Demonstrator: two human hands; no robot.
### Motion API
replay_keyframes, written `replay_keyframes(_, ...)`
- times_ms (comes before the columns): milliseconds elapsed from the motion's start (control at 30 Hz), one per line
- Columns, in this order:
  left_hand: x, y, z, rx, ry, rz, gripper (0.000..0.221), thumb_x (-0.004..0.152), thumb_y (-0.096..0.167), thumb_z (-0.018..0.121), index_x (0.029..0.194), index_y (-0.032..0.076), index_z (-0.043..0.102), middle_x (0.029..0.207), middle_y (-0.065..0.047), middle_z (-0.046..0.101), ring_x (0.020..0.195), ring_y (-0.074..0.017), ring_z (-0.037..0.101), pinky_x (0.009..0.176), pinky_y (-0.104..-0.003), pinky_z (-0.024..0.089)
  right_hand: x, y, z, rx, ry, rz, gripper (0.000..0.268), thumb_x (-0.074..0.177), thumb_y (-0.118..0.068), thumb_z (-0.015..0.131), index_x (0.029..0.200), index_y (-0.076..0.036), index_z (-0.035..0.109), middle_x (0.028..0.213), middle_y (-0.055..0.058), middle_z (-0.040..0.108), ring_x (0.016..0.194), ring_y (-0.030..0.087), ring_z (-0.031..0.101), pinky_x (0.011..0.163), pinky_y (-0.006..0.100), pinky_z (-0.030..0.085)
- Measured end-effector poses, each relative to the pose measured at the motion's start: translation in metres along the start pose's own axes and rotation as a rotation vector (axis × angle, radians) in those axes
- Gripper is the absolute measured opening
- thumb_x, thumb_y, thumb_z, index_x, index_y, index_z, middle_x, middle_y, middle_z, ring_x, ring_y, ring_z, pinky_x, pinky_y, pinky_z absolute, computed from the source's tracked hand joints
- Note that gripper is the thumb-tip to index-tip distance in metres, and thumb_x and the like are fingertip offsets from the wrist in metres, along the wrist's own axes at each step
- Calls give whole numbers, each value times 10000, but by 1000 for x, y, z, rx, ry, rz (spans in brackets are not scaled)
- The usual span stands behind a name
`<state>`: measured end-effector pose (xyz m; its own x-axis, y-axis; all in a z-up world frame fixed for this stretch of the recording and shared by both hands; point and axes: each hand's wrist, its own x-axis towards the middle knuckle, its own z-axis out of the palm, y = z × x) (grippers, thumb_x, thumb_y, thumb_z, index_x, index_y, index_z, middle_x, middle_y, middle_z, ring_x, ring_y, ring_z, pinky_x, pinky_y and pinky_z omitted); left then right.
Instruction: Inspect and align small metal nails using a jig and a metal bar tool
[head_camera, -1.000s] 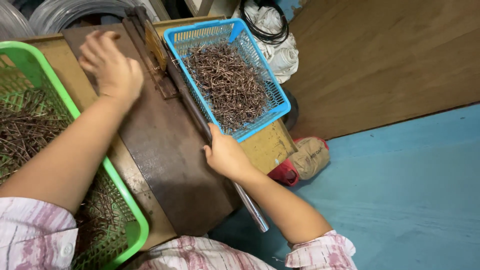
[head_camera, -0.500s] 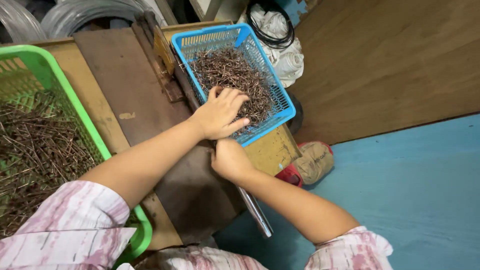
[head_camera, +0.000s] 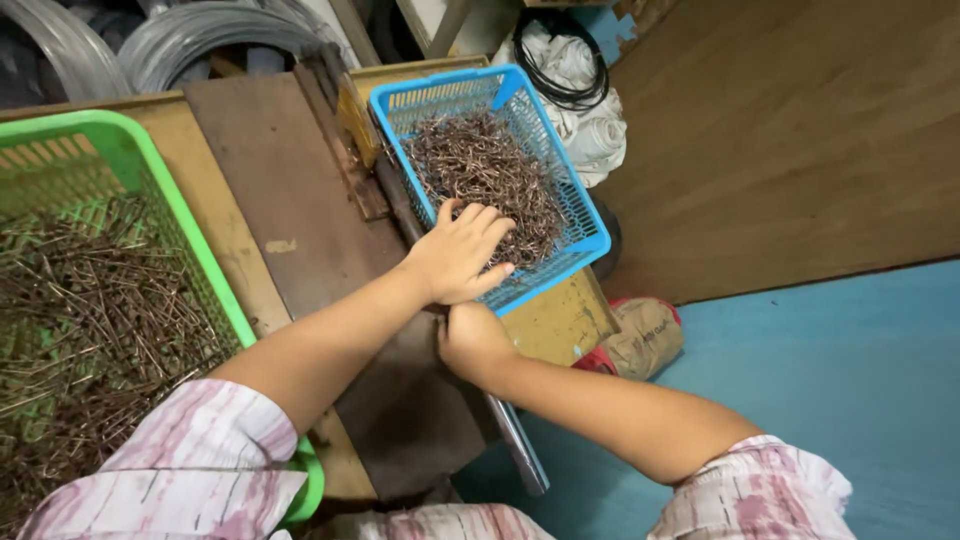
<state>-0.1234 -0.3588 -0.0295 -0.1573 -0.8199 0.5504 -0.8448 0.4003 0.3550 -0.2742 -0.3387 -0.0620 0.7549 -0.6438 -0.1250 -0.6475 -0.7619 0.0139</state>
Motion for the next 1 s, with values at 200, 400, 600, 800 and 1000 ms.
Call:
replay_keyframes(200, 0, 0, 1, 16, 40, 4, 669, 1045, 644, 363, 1404, 102, 522, 1191, -102, 530, 1209, -285, 525, 1093, -633, 367, -6, 3, 1, -38, 17, -27, 402, 973, -308, 579, 725, -51, 765, 667, 192, 737, 726, 391, 795, 623, 497, 632)
replay_keyframes(400, -2, 1, 13, 41, 136, 29, 609, 1027, 620, 375, 1325, 113, 537, 1117, -91, 531, 1158, -287, 551, 1067, -630, 367, -7, 0, -4, -147, 121, -208, 343, 974, -277, 613, 720, -105, 766, 632, 153, 717, 635, 401, 759, 565, 512, 594)
replay_keyframes(600, -7, -3, 25, 48, 129, 43, 579, 989, 596, 420, 1271, 110, 559, 1118, -100, 542, 1161, -299, 556, 1052, -635, 372, -4, 3, 20, -48, 114, -73, 442, 1012, -293, 558, 695, -65, 764, 595, 149, 714, 628, 397, 769, 502, 516, 579)
replay_keyframes(800, -7, -5, 25, 21, 111, 19, 625, 1002, 621, 365, 1314, 112, 550, 1108, -90, 536, 1166, -294, 560, 1061, -631, 375, -5, 6, 27, -16, 147, -100, 364, 985, -274, 590, 717, -81, 745, 605, 169, 702, 661, 418, 760, 521, 537, 557)
replay_keyframes(1000, -6, -8, 32, 46, 115, -2, 634, 964, 647, 432, 1313, 131, 553, 1110, -71, 541, 1163, -273, 556, 1061, -623, 379, 4, 12, 35, 29, 111, -37, 426, 992, -331, 548, 666, -123, 727, 593, 149, 706, 671, 393, 771, 550, 517, 572)
